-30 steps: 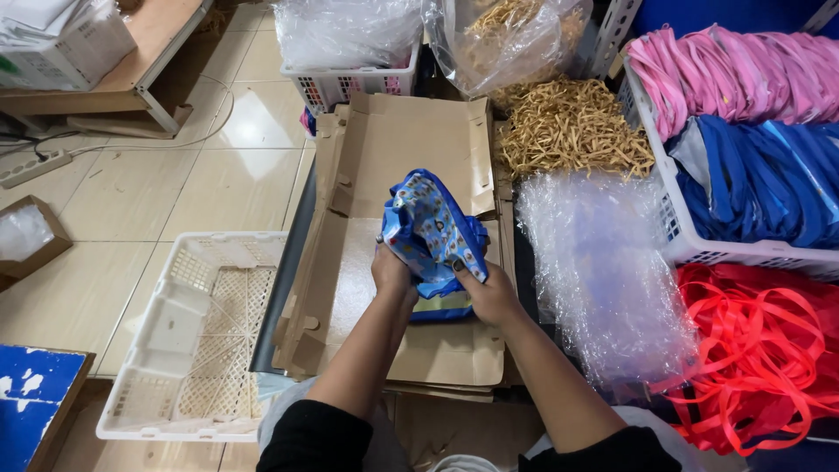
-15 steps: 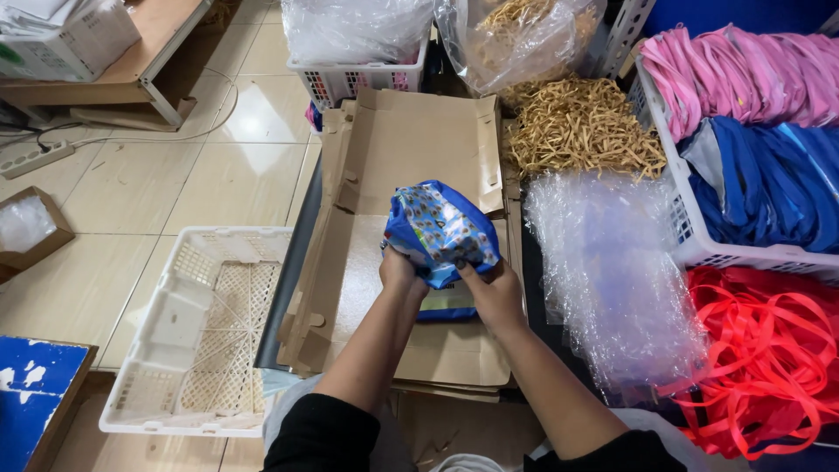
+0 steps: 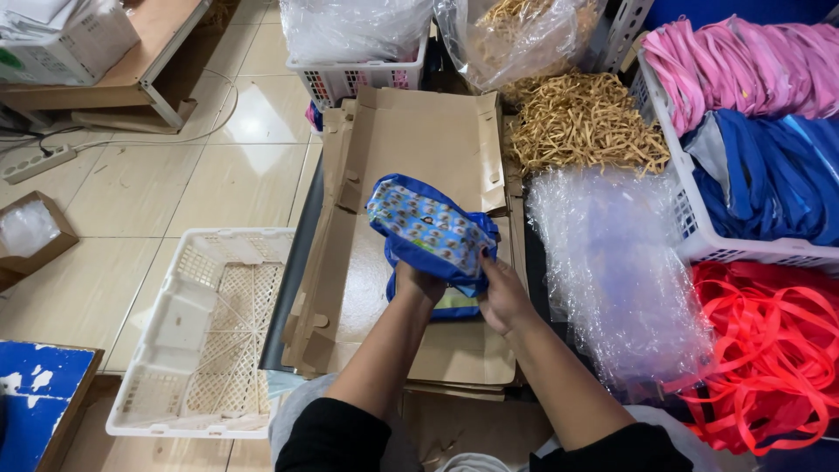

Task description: Inspecting and organizing blue pencil cases on a cardboard sheet in a stockroom environment

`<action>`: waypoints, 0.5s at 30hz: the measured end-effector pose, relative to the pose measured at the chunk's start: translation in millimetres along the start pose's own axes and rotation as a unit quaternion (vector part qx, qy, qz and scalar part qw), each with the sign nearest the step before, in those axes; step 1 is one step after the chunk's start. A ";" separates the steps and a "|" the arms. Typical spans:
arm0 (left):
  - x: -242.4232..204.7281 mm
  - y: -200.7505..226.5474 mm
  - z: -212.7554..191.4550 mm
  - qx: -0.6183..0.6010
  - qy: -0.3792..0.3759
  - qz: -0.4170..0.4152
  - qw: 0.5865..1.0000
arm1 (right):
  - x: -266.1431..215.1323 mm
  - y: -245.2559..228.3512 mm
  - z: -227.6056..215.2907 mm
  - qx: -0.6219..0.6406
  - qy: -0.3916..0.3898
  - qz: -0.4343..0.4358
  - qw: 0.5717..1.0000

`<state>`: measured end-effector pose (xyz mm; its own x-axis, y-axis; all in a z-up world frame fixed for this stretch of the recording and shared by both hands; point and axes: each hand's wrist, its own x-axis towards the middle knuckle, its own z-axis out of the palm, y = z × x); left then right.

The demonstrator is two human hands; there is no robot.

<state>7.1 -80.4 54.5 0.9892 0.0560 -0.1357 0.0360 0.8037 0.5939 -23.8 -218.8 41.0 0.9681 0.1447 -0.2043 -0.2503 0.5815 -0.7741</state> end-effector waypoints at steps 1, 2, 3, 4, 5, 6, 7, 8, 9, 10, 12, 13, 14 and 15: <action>3.2 6.3 -6.1 -0.001 -0.002 0.000 1.000 | -1.7 -10.1 1.1 -0.001 0.000 -0.002 1.000; 7.2 11.7 -11.4 -0.007 -0.022 0.002 1.000 | -3.2 -21.2 1.4 0.031 0.026 0.003 0.999; 11.4 16.8 -16.6 -0.015 -0.042 0.004 0.999 | -4.7 -32.4 1.6 0.062 0.052 0.008 0.997; 15.1 23.2 -22.8 -0.014 -0.044 0.003 0.999 | -5.8 -44.1 0.9 0.062 0.053 0.006 0.997; 18.8 29.4 -28.9 -0.020 -0.063 0.005 0.998 | -7.1 -55.9 0.1 0.057 0.065 0.025 0.996; 23.4 36.3 -34.7 -0.025 -0.083 0.007 0.996 | -7.5 -67.9 -0.3 0.052 0.075 0.043 0.995; 18.0 41.0 -30.6 -0.025 -0.085 0.006 0.996 | 1.3 -63.9 -12.3 0.053 0.076 0.041 0.995; 10.9 45.3 -27.6 0.065 -0.108 0.004 0.992 | 8.9 -58.9 -24.5 0.053 0.070 0.055 0.995; 3.7 49.8 -24.9 0.154 -0.130 0.003 0.979 | 16.3 -53.5 -36.5 0.053 0.065 0.068 0.994; -10.1 56.5 -7.9 0.154 -0.128 0.002 0.980 | 13.8 -56.2 -30.9 0.052 0.065 0.070 0.994; -37.9 70.6 25.9 0.093 -0.167 -0.011 0.982 | 9.0 -60.8 -18.9 0.074 0.034 0.085 0.993; -34.6 69.8 18.0 0.094 -0.165 -0.010 0.982 | 11.5 -59.8 -24.0 0.075 0.033 0.087 0.993; -30.5 68.6 10.9 0.060 -0.195 -0.025 0.979 | 13.8 -59.5 -29.7 0.073 0.033 0.078 0.994; -26.4 67.2 3.8 0.026 -0.224 -0.039 0.974 | 16.0 -59.2 -35.6 0.071 0.032 0.070 0.994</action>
<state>-16.0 -30.0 101.0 0.9456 -0.2777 0.1696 0.1102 0.7638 0.6359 6.3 -279.3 62.2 0.9203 0.1832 -0.3456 -0.3745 0.6678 -0.6433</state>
